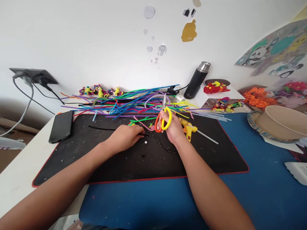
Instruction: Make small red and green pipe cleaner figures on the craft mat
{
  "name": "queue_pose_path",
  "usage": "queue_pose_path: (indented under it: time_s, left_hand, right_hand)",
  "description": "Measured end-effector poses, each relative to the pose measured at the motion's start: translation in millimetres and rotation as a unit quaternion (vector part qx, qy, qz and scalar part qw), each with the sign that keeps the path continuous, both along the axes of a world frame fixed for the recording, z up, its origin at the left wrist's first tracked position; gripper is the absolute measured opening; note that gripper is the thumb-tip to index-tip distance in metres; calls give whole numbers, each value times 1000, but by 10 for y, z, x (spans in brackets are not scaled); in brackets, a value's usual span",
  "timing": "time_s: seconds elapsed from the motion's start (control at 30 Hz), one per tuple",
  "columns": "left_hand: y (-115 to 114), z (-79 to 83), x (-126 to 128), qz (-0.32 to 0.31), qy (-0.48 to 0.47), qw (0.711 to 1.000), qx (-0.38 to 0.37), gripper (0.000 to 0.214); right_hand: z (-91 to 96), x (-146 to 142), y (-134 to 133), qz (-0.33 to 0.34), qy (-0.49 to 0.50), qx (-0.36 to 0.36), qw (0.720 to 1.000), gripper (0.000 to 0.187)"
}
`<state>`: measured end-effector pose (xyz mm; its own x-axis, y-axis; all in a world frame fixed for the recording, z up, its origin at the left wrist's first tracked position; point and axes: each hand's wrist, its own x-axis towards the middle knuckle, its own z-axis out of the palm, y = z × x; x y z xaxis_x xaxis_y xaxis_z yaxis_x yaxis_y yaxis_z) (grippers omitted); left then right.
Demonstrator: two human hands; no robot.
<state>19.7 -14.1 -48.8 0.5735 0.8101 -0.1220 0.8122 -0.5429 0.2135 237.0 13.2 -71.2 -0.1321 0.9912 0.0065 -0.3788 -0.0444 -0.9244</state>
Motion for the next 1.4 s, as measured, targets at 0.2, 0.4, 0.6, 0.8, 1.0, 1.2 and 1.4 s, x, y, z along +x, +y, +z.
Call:
queue_pose_path:
  time_s: [0.2, 0.4, 0.6, 0.8, 1.0, 1.2, 1.4]
  left_hand:
    - [-151, -52, 114, -22, -37, 999, -32, 21]
    - [-73, -84, 115, -3, 19, 1000, -10, 16]
    - [82, -127, 29, 33, 61, 997, 38, 24]
    - [-65, -3, -90, 62, -112, 991, -36, 24]
    - [-422, 108, -2, 16, -74, 990, -115, 18]
    - [-524, -89, 35, -20, -50, 996, -78, 10]
    - [-585, -217, -47, -12, -35, 998, -49, 13]
  right_hand:
    - [94, 36, 1, -7, 33, 7, 999, 49]
    - [141, 47, -13, 5, 47, 8, 999, 51]
    - [166, 75, -11, 0, 67, 10, 998, 53]
    - [196, 81, -15, 3, 78, 1, 997, 53]
    - [201, 61, -37, 19, 81, -2, 997, 52]
    - [189, 59, -45, 10, 80, 7, 997, 52]
    - [212, 51, -61, 10, 65, -4, 998, 49]
